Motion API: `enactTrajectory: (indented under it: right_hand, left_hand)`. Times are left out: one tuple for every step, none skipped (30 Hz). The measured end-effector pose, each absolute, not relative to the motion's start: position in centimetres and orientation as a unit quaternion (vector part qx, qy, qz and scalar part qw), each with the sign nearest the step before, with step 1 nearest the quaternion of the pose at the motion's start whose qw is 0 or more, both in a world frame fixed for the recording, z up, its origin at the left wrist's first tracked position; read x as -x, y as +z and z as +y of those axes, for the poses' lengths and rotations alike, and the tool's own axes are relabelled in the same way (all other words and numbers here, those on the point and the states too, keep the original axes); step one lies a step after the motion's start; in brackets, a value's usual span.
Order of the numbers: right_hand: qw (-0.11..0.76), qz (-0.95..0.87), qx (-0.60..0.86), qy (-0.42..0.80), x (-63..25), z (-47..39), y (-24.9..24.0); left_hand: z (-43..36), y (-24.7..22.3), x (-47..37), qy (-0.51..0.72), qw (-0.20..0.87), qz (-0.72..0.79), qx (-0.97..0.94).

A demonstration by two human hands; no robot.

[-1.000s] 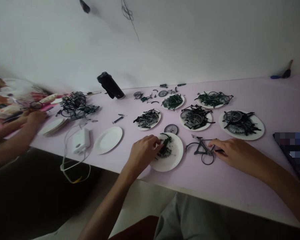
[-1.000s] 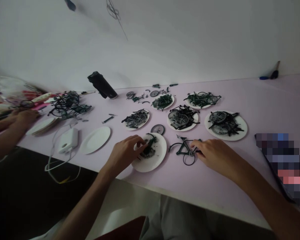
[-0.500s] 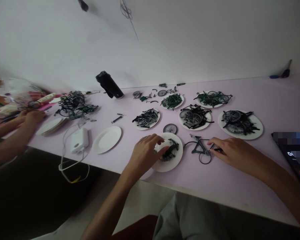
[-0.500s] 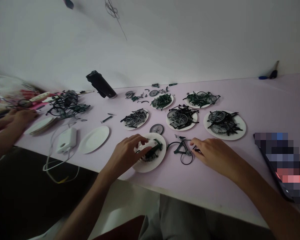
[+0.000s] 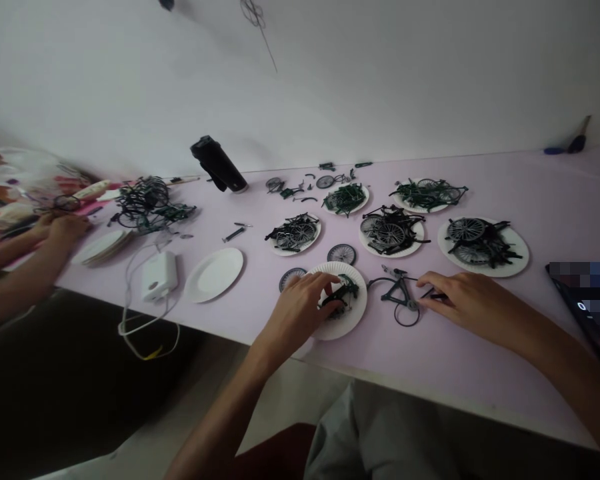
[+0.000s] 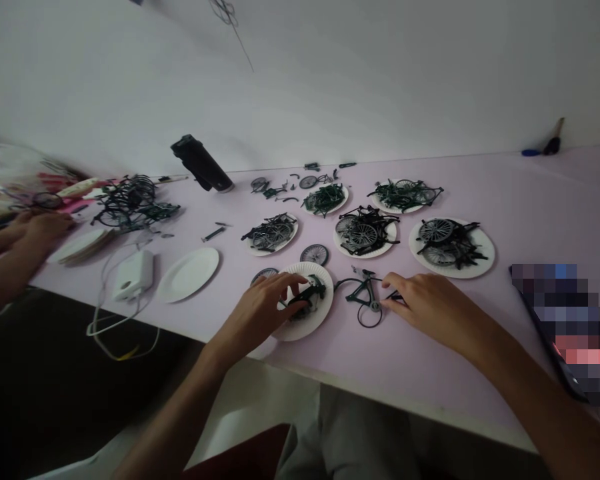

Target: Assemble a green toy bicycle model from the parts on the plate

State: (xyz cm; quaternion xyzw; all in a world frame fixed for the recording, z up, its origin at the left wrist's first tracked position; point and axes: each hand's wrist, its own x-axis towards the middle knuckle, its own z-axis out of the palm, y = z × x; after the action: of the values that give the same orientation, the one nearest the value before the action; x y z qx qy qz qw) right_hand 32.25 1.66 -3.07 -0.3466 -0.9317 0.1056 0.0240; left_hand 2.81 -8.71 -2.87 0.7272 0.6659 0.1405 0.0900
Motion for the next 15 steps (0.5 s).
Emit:
enactTrajectory:
  right_hand:
    - [0.026,-0.931,0.348,0.104,-32.3,1.7,-3.0]
    - [0.029,-0.932,0.347,0.101,-32.3,1.7,-3.0]
    - [0.033,-0.933,0.346,0.099,-32.3,1.7,-3.0]
    - [0.036,-0.933,0.344,0.096,-32.3,1.7,-3.1]
    - [0.037,-0.934,0.342,0.094,-32.4,1.7,-3.2]
    - [0.039,-0.936,0.339,0.090,-32.4,1.7,-3.3]
    - [0.041,-0.937,0.337,0.085,-32.4,1.7,-3.4]
    - [0.044,-0.938,0.334,0.079,-32.5,1.7,-3.5]
    - [0.047,-0.939,0.332,0.072,-32.5,1.7,-3.5]
    - [0.051,-0.940,0.330,0.068,-32.5,1.8,-3.6]
    - [0.055,-0.941,0.328,0.066,-32.5,1.7,-3.6]
    - [0.057,-0.941,0.327,0.066,-32.5,1.7,-3.5]
    - [0.061,-0.942,0.323,0.067,-32.5,1.7,-3.5]
    - [0.073,-0.944,0.316,0.066,-32.5,1.6,-3.4]
    - [0.094,-0.945,0.306,0.067,-32.5,1.5,-3.3]
  left_hand:
    - [-8.7,-2.8,-2.7,0.146,0.111,0.667,-0.722]
    - [-8.7,-2.8,-2.5,0.152,0.135,0.671,-0.713]
    - [-8.7,-2.8,-2.2,0.158,0.161,0.676,-0.702]
    - [-8.7,-2.9,-2.0,0.165,0.185,0.681,-0.689]
    - [-8.7,-2.9,-1.7,0.172,0.205,0.684,-0.679]
    - [-8.7,-3.0,-1.4,0.181,0.216,0.685,-0.672]
    - [-8.8,-3.1,-1.1,0.191,0.222,0.683,-0.669]
    - [-8.8,-3.1,-0.8,0.201,0.223,0.679,-0.670]
    - [-8.8,-3.1,-0.4,0.211,0.219,0.673,-0.674]
    - [-8.9,-3.0,-0.2,0.220,0.208,0.670,-0.678]
    - [-8.9,-2.8,0.1,0.228,0.193,0.668,-0.681]
    - [-8.8,-2.5,0.2,0.234,0.178,0.668,-0.684]
    - [-8.7,-2.2,0.3,0.239,0.166,0.666,-0.687]
    - [-8.5,-1.7,0.2,0.244,0.159,0.664,-0.689]
    - [-8.2,-1.1,0.0,0.249,0.162,0.659,-0.691]
